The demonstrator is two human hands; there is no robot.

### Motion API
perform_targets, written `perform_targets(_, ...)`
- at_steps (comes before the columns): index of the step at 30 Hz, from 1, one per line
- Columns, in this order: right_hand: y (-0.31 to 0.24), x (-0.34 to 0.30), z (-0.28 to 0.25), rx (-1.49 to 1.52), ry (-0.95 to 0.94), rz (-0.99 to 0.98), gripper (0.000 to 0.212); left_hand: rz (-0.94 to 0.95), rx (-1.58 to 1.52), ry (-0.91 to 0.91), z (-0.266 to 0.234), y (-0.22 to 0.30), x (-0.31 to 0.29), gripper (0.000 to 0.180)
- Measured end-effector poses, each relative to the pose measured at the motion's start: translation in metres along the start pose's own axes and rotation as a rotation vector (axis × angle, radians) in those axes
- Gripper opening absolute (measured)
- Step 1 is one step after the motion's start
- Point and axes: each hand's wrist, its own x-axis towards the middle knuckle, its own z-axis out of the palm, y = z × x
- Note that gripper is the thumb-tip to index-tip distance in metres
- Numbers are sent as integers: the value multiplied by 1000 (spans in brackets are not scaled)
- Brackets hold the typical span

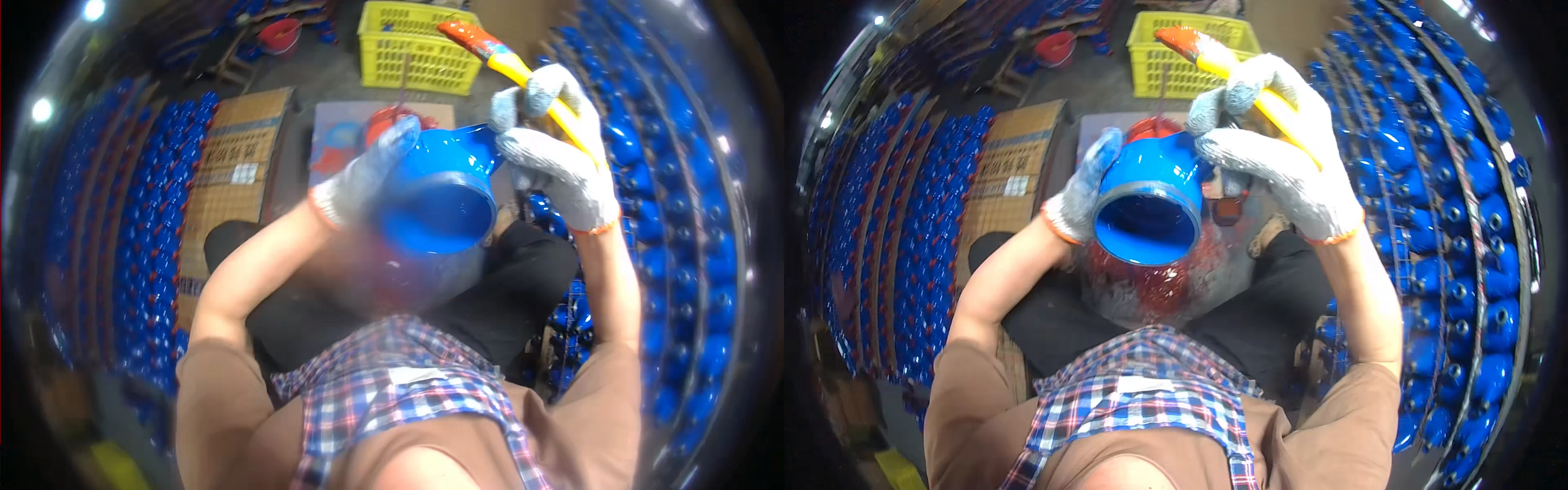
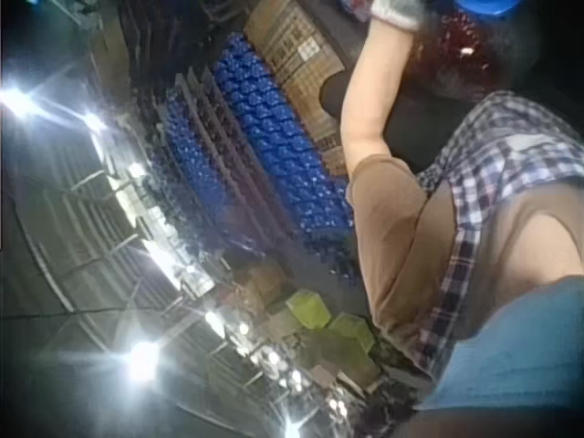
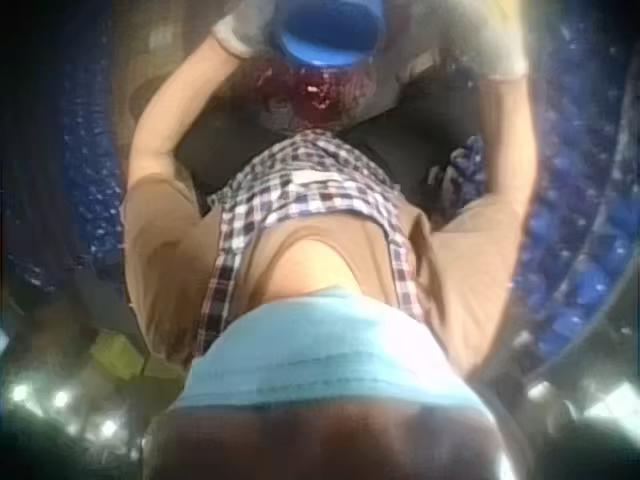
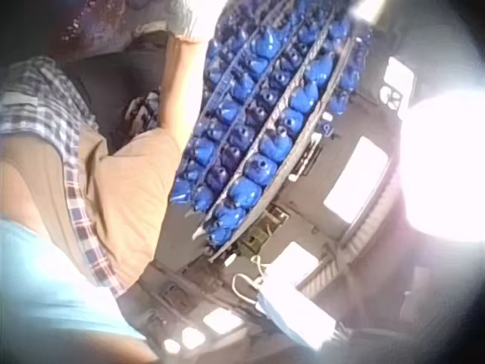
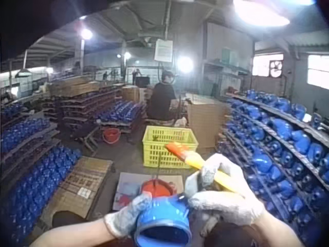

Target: The recorder is painting a blue bulbous object with orange paint using a hand brush.

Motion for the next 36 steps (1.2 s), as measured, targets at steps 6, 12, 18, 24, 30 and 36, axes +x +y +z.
perform_targets(6, 117, 13, 6, 155, 234, 206, 48, -16, -589, 296, -18, -20, -34, 84)
perform_targets(12, 203, -14, -23, 645, 458, 384, 64, 111, -782, 238, -70, -27, -56, 55)
perform_targets(18, 236, -18, -18, 274, 572, 371, 30, 56, -1017, 688, -79, -26, -51, 78)
perform_targets(24, 204, -9, 9, 25, 567, 468, 31, 24, -256, 507, -97, -46, -80, 56)
perform_targets(30, 187, -12, 8, -89, 521, 478, 34, -207, 1229, 427, -59, -38, -80, 66)
perform_targets(36, 192, -26, 1, -318, 287, 421, 41, -134, 2042, 157, -27, -43, -74, 62)
